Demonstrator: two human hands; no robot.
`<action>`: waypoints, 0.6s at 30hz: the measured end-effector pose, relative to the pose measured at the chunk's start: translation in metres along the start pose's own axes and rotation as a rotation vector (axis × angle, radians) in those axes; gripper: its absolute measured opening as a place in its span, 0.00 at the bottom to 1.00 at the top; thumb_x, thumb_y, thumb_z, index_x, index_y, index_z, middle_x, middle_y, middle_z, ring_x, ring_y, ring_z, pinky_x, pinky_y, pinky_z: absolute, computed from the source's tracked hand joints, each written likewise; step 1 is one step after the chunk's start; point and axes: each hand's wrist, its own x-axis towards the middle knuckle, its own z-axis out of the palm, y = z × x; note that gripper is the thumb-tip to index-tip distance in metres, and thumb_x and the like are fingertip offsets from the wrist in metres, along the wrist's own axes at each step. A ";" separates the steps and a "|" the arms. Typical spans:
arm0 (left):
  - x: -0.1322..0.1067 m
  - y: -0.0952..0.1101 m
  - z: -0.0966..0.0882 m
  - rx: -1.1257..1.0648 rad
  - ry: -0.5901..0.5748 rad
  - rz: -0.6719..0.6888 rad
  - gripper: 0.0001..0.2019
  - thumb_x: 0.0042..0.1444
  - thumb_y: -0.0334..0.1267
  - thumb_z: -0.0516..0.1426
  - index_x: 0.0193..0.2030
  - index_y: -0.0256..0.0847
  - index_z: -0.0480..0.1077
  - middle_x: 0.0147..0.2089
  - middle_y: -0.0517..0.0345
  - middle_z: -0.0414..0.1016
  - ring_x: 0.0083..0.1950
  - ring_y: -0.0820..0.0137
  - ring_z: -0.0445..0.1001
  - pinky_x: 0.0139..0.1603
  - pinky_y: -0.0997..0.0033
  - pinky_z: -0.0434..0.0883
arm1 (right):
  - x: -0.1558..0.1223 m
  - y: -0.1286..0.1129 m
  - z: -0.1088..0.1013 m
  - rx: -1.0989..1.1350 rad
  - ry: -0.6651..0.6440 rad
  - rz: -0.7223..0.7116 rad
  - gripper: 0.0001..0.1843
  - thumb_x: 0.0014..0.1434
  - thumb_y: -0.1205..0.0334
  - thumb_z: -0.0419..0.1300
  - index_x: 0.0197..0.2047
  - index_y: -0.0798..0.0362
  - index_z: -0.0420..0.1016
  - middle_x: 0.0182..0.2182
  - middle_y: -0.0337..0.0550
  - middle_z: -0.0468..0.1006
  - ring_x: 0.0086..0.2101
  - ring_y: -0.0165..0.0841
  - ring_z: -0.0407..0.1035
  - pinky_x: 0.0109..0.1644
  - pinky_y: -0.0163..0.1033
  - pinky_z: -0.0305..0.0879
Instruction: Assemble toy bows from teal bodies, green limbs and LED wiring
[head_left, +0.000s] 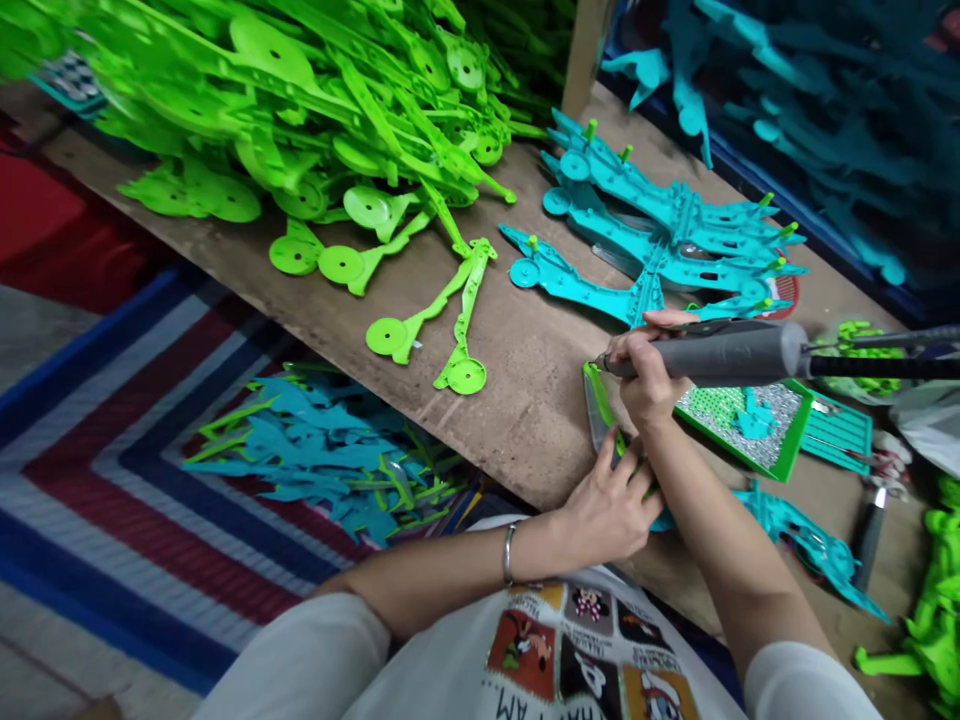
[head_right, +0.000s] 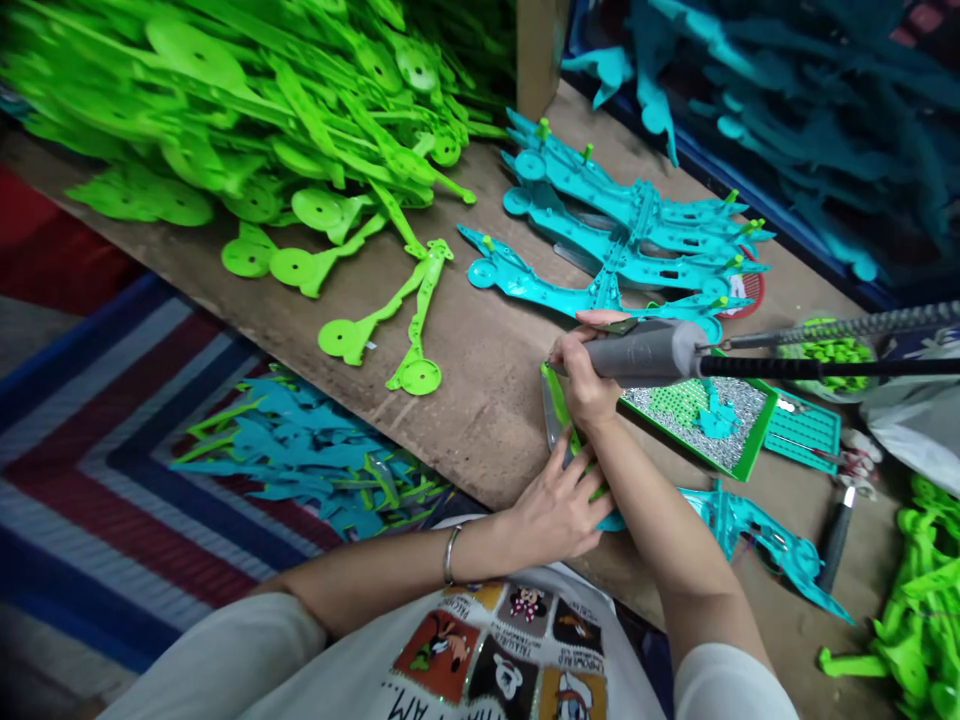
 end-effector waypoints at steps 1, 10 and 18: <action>0.000 0.000 0.000 -0.001 0.004 -0.001 0.22 0.64 0.45 0.56 0.61 0.35 0.71 0.62 0.36 0.72 0.69 0.40 0.63 0.69 0.25 0.51 | 0.000 0.000 0.000 0.008 -0.003 0.009 0.17 0.60 0.49 0.66 0.29 0.49 0.66 0.21 0.33 0.65 0.21 0.29 0.64 0.31 0.41 0.70; 0.000 0.000 -0.001 -0.001 0.027 -0.001 0.23 0.64 0.45 0.57 0.62 0.35 0.71 0.63 0.35 0.71 0.69 0.40 0.64 0.70 0.26 0.51 | -0.004 -0.002 -0.004 0.032 -0.014 0.034 0.18 0.60 0.52 0.66 0.25 0.50 0.64 0.20 0.34 0.66 0.22 0.30 0.64 0.30 0.41 0.67; 0.000 0.000 -0.001 -0.012 0.012 -0.003 0.22 0.64 0.44 0.56 0.61 0.35 0.72 0.63 0.35 0.72 0.68 0.41 0.64 0.69 0.26 0.51 | -0.004 -0.004 -0.003 -0.043 -0.030 0.047 0.21 0.59 0.46 0.66 0.26 0.49 0.64 0.20 0.35 0.67 0.23 0.30 0.65 0.32 0.41 0.69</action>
